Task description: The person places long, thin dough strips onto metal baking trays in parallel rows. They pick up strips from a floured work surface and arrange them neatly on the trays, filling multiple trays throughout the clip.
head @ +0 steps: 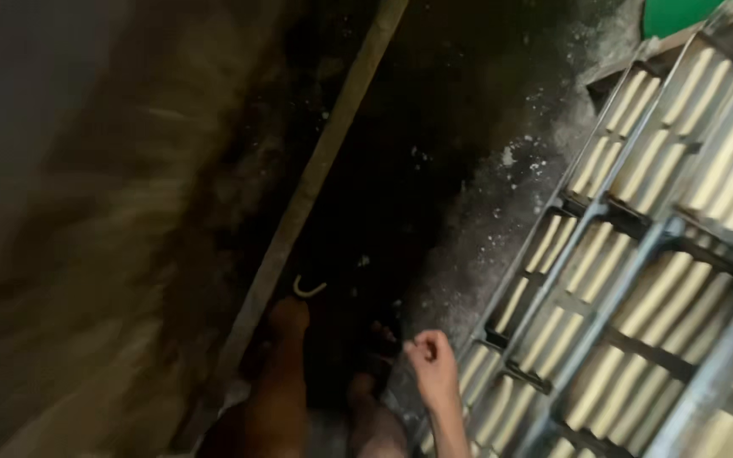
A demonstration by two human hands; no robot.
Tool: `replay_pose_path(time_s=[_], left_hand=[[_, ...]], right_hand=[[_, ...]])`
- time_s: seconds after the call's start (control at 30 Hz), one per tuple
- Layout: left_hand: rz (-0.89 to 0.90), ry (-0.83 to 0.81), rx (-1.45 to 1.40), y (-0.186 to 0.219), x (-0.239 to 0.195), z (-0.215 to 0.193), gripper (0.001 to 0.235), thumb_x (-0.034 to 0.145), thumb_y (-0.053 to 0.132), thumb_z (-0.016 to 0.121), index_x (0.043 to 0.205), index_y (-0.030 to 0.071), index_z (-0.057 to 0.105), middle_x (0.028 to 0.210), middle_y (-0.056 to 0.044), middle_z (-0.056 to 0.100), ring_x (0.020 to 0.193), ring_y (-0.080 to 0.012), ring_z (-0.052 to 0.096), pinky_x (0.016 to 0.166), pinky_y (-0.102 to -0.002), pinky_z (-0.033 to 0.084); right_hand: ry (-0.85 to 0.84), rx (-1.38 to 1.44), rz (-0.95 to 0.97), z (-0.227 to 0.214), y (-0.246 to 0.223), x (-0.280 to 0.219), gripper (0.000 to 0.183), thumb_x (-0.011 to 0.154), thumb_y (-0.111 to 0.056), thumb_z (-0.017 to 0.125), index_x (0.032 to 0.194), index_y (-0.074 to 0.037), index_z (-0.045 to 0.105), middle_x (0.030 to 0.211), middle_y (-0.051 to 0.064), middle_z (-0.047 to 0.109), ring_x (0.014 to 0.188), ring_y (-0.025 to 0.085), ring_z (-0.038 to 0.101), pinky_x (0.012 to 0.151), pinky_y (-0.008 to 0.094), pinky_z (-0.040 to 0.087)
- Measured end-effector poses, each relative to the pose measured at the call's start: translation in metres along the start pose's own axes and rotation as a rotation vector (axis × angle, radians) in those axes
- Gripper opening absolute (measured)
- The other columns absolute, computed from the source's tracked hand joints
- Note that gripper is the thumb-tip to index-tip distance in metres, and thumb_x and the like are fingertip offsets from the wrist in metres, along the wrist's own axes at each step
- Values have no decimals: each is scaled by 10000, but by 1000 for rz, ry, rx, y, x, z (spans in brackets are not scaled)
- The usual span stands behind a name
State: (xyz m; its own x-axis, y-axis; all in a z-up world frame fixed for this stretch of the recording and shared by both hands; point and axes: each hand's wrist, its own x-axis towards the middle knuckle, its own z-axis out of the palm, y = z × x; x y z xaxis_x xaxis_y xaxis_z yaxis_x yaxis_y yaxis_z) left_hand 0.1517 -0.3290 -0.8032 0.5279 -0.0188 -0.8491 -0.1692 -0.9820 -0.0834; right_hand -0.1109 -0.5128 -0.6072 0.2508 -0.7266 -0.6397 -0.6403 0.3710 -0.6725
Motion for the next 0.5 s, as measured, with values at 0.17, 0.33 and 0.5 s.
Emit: replay_pose_path(time_s=[0.17,0.33,0.5], left_hand=[[-287,-81,-663,16,69,39,612,1079,185,564,1664,214,385,1173,-121,488,820,-295,616,661,-484,523],[-294,161,-748,35,30,8,268,1088,216,621,1270,22,587,1214,-173,593,991,-352,665,785,-539,572],[-359,285,-587,25,80,52,193,1074,271,678,1159,98,685,907,-130,708,680,-295,687,510,-462,555]], right_hand=[[-33,68,142,11,88,-3,95,921,-151,809,970,-80,769,834,42,741,830,114,653,816,258,510],[86,400,354,21,154,-16,309,980,-97,689,1178,130,754,816,339,820,753,412,820,781,461,677],[177,241,473,22,162,-21,264,1000,-117,703,1143,43,856,936,276,909,854,315,841,734,322,576]])
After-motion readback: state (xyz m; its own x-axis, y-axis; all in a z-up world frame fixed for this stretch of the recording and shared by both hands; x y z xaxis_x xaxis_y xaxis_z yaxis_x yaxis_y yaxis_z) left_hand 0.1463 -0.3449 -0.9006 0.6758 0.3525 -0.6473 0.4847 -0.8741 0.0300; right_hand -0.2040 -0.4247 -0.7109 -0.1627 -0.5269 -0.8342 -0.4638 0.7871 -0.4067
